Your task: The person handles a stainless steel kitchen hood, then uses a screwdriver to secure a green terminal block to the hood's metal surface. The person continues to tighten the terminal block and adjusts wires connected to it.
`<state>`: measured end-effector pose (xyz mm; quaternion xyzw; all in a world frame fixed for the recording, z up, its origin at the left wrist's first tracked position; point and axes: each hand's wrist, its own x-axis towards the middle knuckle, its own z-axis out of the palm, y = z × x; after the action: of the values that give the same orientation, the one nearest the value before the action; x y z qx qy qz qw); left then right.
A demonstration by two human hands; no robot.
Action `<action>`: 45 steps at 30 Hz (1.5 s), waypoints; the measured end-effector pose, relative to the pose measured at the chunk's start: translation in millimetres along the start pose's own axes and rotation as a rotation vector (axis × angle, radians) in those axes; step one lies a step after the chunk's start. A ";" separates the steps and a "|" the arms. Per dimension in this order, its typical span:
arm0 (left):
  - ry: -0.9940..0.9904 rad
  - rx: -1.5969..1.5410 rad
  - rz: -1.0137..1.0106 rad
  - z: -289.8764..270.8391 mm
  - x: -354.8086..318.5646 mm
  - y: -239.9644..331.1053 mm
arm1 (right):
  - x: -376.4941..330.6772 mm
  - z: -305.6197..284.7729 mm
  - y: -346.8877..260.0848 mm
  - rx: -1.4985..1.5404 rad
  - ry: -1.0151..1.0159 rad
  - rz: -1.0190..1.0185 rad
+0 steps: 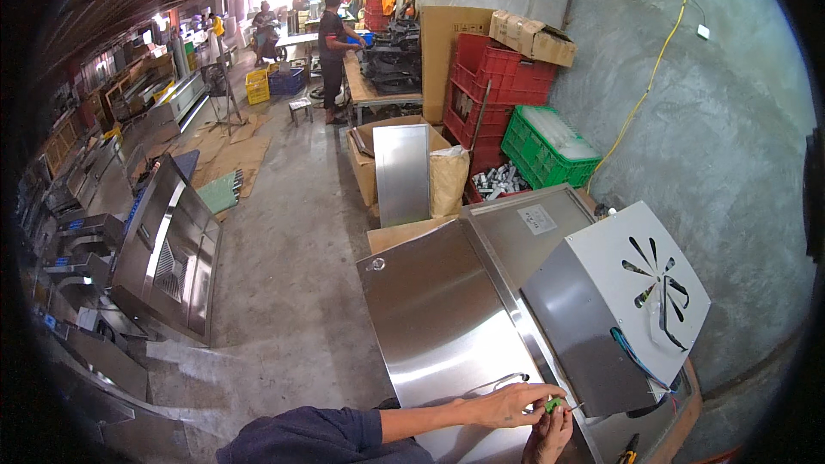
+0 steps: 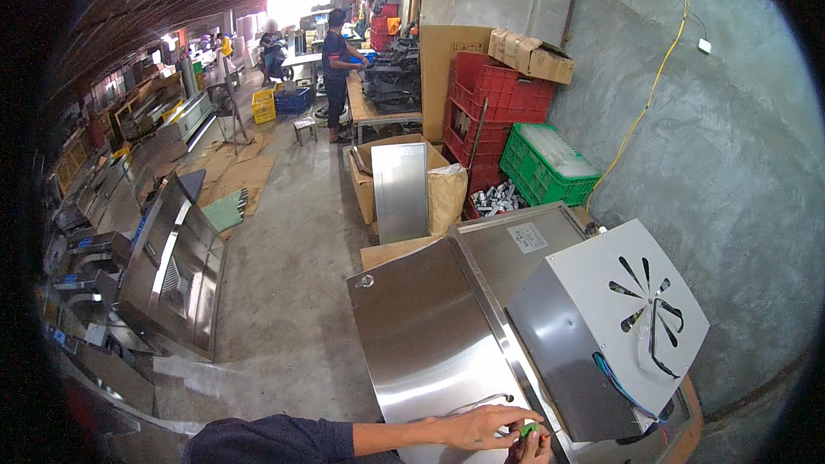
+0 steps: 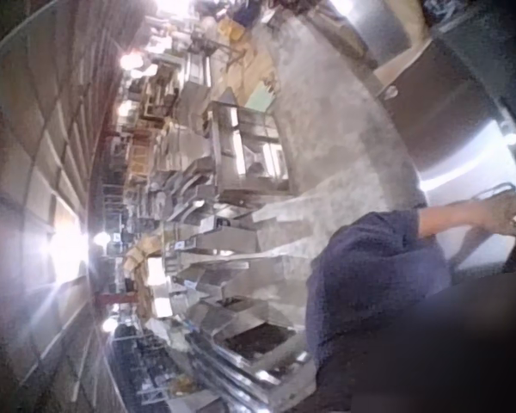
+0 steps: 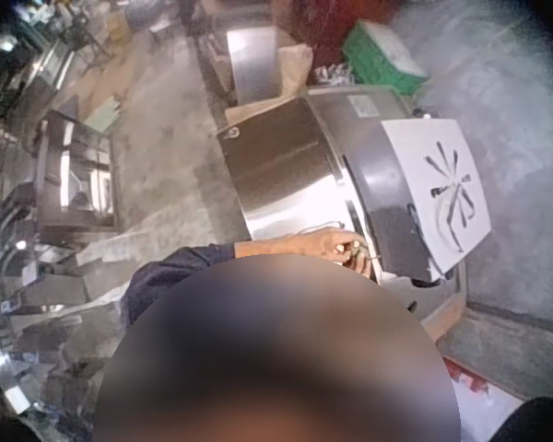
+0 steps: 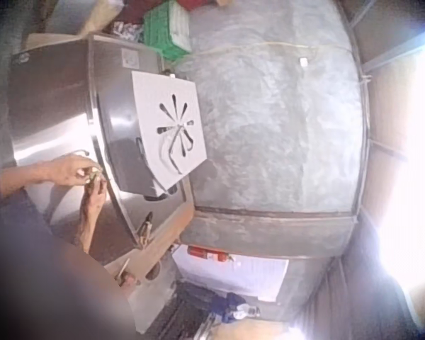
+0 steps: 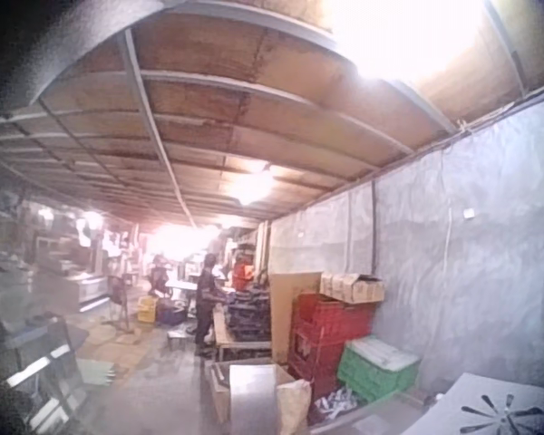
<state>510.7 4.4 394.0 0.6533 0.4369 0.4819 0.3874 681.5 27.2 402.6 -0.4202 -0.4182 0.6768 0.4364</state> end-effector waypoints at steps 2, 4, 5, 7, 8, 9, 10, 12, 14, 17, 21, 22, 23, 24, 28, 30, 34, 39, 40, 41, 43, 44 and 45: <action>-0.079 -0.038 -0.132 -7.1 3.6 9.5 | -1.3 2.7 -0.5 -0.046 0.041 -0.044; -0.054 -0.013 -0.085 -8.0 7.2 11.1 | -1.0 11.4 0.4 -0.119 0.122 -0.099; -0.052 -0.012 -0.069 -6.3 7.4 12.0 | 4.2 15.3 8.8 0.074 0.099 -0.221; 0.056 -0.121 -0.075 -3.3 4.8 13.1 | -1.4 16.2 -2.1 0.050 0.072 -0.140; 0.096 -0.096 -0.097 -6.0 7.0 13.6 | 7.3 16.4 0.7 0.062 0.153 -0.108; 0.167 -0.024 -0.027 -6.4 11.9 11.4 | 9.9 18.7 0.1 0.043 0.222 -0.091; 0.162 -0.063 -0.084 -11.7 13.4 10.3 | 18.1 16.5 0.6 0.019 0.220 -0.031; 0.266 -0.033 -0.184 -11.1 17.4 21.4 | 19.4 29.4 -8.3 0.064 0.198 -0.052; 0.349 -0.053 -0.175 -13.4 16.9 27.5 | 21.5 35.3 -8.1 0.063 0.149 -0.107; 0.475 -0.118 -0.124 -11.2 18.9 14.7 | 26.5 49.8 -14.9 0.170 0.166 -0.059; 0.467 -0.129 -0.162 -2.5 12.4 14.7 | 19.4 44.4 -5.9 0.263 0.181 -0.063; 0.466 -0.136 -0.154 -1.9 14.0 15.2 | 21.2 43.4 -5.4 0.284 0.180 -0.067; 0.466 -0.144 -0.147 -1.7 16.0 15.9 | 24.1 41.9 -4.8 0.307 0.156 -0.074; 0.467 -0.150 -0.155 -0.4 12.0 15.2 | 23.9 42.6 -4.8 0.318 0.163 -0.064; 0.484 -0.232 -0.156 -1.2 19.5 18.3 | 28.2 42.2 -8.7 0.332 0.170 -0.042; 0.497 -0.372 -0.188 0.1 17.8 21.5 | 25.9 41.4 -3.7 0.313 0.168 -0.045; 0.428 -0.459 -0.323 -14.2 23.6 25.2 | 27.6 43.6 -5.4 0.214 0.153 -0.042; 0.287 -0.376 -0.455 -38.7 16.2 35.8 | 22.5 38.1 -2.6 0.081 0.145 0.001; 0.237 -0.393 -0.355 -35.2 14.4 23.2 | 20.9 38.7 -2.0 0.063 0.225 0.001; 0.200 -0.297 -0.353 -33.1 18.0 9.4 | 22.9 32.7 -1.1 0.065 0.238 -0.010; 0.168 -0.377 -0.299 -27.9 20.6 -2.6 | 24.3 23.6 5.5 0.077 0.187 -0.076; 0.139 -0.410 -0.244 -27.5 24.8 -14.4 | 29.9 24.4 8.0 0.079 0.215 -0.114; 0.123 -0.425 -0.275 -33.5 26.8 -16.7 | 31.1 30.6 5.8 0.087 0.186 -0.120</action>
<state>479.1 37.8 394.2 0.4612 0.4334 0.5446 0.5503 643.3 48.9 399.9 -0.4362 -0.3702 0.6252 0.5309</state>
